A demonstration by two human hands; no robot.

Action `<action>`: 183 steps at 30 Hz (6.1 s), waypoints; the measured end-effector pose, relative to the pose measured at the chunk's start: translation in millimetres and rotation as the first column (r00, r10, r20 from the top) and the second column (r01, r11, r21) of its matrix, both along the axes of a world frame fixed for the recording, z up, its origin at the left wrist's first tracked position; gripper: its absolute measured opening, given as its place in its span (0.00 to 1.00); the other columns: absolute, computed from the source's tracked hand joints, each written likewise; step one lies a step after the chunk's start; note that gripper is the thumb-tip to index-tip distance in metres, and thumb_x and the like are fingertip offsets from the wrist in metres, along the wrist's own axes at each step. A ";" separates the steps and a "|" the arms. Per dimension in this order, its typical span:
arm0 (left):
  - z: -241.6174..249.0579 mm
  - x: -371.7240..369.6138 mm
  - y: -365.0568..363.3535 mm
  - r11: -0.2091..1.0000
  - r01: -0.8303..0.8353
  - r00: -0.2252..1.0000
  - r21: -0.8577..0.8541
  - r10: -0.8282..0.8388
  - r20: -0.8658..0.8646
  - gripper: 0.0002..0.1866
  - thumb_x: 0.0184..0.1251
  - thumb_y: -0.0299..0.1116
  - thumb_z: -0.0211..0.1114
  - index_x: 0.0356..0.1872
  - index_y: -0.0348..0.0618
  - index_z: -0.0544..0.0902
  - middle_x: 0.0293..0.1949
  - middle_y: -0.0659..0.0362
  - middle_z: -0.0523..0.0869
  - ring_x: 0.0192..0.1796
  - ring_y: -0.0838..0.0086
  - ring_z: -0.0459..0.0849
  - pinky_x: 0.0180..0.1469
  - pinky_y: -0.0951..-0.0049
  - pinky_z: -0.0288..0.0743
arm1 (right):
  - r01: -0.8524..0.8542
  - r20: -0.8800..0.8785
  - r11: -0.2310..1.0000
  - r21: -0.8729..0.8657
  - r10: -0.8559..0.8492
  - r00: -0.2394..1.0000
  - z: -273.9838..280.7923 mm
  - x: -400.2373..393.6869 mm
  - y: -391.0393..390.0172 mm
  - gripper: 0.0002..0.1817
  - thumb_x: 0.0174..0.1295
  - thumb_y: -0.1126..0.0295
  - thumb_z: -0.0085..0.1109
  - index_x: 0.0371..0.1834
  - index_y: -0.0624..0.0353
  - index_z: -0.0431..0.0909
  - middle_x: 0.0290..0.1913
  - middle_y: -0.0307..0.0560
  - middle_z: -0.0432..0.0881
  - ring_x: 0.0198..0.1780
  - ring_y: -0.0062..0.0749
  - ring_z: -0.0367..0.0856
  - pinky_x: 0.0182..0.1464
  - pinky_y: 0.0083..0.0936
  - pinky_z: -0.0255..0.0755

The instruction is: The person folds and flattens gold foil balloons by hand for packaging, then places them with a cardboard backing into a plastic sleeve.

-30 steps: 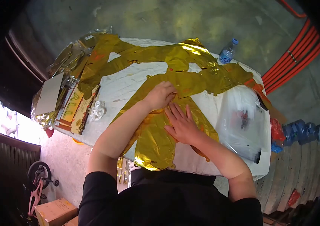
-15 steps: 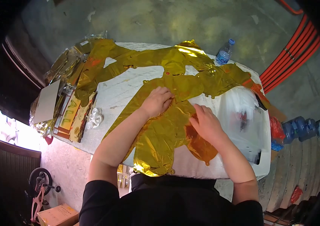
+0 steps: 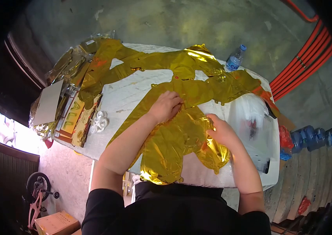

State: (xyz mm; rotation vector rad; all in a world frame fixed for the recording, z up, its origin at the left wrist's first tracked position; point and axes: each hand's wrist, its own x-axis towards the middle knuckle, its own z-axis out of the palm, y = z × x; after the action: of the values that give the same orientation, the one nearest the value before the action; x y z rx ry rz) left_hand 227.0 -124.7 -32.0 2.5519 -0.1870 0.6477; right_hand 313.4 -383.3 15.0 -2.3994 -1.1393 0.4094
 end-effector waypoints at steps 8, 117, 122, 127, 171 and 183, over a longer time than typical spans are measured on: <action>1.0 -0.1 -0.4 1.000 0.005 1.000 -0.011 -0.005 0.006 0.13 0.57 0.26 0.63 0.45 0.44 0.81 0.44 0.56 0.78 0.49 0.58 0.74 0.54 0.62 0.69 | -0.040 -0.648 0.976 0.213 0.172 0.742 36.5 6.8 18.4 0.32 0.61 0.80 0.56 0.70 0.56 0.59 0.34 0.37 0.80 0.33 0.12 0.75 0.33 0.14 0.68; -11.6 52.8 19.2 0.980 -0.163 0.985 0.112 0.155 0.083 0.17 0.59 0.37 0.66 0.48 0.45 0.79 0.49 0.54 0.77 0.54 0.58 0.73 0.54 0.60 0.68 | -0.434 0.334 0.901 0.016 0.404 0.852 -38.8 -80.5 64.9 0.40 0.66 0.50 0.47 0.72 0.71 0.50 0.74 0.66 0.50 0.76 0.54 0.44 0.76 0.44 0.36; -10.9 51.5 15.5 0.968 -0.205 0.978 0.146 0.196 0.071 0.19 0.60 0.38 0.64 0.51 0.46 0.78 0.51 0.56 0.76 0.55 0.59 0.72 0.55 0.60 0.67 | -0.434 0.338 0.901 0.014 0.404 0.850 -37.3 -80.4 64.6 0.41 0.66 0.50 0.48 0.71 0.71 0.51 0.74 0.66 0.51 0.76 0.54 0.45 0.76 0.44 0.36; -12.1 50.4 14.6 0.958 -0.224 0.974 0.181 0.215 0.063 0.18 0.62 0.41 0.61 0.51 0.47 0.79 0.51 0.56 0.76 0.55 0.61 0.72 0.59 0.60 0.64 | -0.452 0.368 0.890 0.056 0.403 0.838 -38.2 -80.5 65.3 0.40 0.65 0.51 0.49 0.71 0.71 0.52 0.73 0.66 0.52 0.76 0.54 0.47 0.76 0.45 0.38; -14.9 53.5 13.9 0.921 -0.270 0.963 0.280 0.262 0.066 0.21 0.64 0.42 0.59 0.57 0.48 0.76 0.51 0.57 0.75 0.55 0.63 0.71 0.57 0.61 0.63 | -0.434 0.351 0.900 0.033 0.397 0.848 -35.7 -80.4 65.8 0.40 0.64 0.51 0.51 0.70 0.71 0.54 0.73 0.65 0.54 0.75 0.55 0.48 0.75 0.44 0.39; -10.4 51.9 14.3 0.941 -0.243 0.965 0.238 0.258 -0.037 0.23 0.63 0.45 0.59 0.57 0.48 0.75 0.54 0.57 0.74 0.59 0.64 0.69 0.60 0.60 0.61 | -0.448 0.342 0.894 0.006 0.419 0.841 -38.6 -78.5 65.6 0.41 0.64 0.49 0.50 0.70 0.71 0.53 0.73 0.66 0.52 0.76 0.55 0.45 0.76 0.45 0.36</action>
State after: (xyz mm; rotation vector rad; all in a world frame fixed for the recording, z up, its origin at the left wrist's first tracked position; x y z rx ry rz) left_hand 279.0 -110.4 -42.4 2.8476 0.0952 0.6653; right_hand 234.9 -317.7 -23.6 -2.1705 -1.8300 0.0838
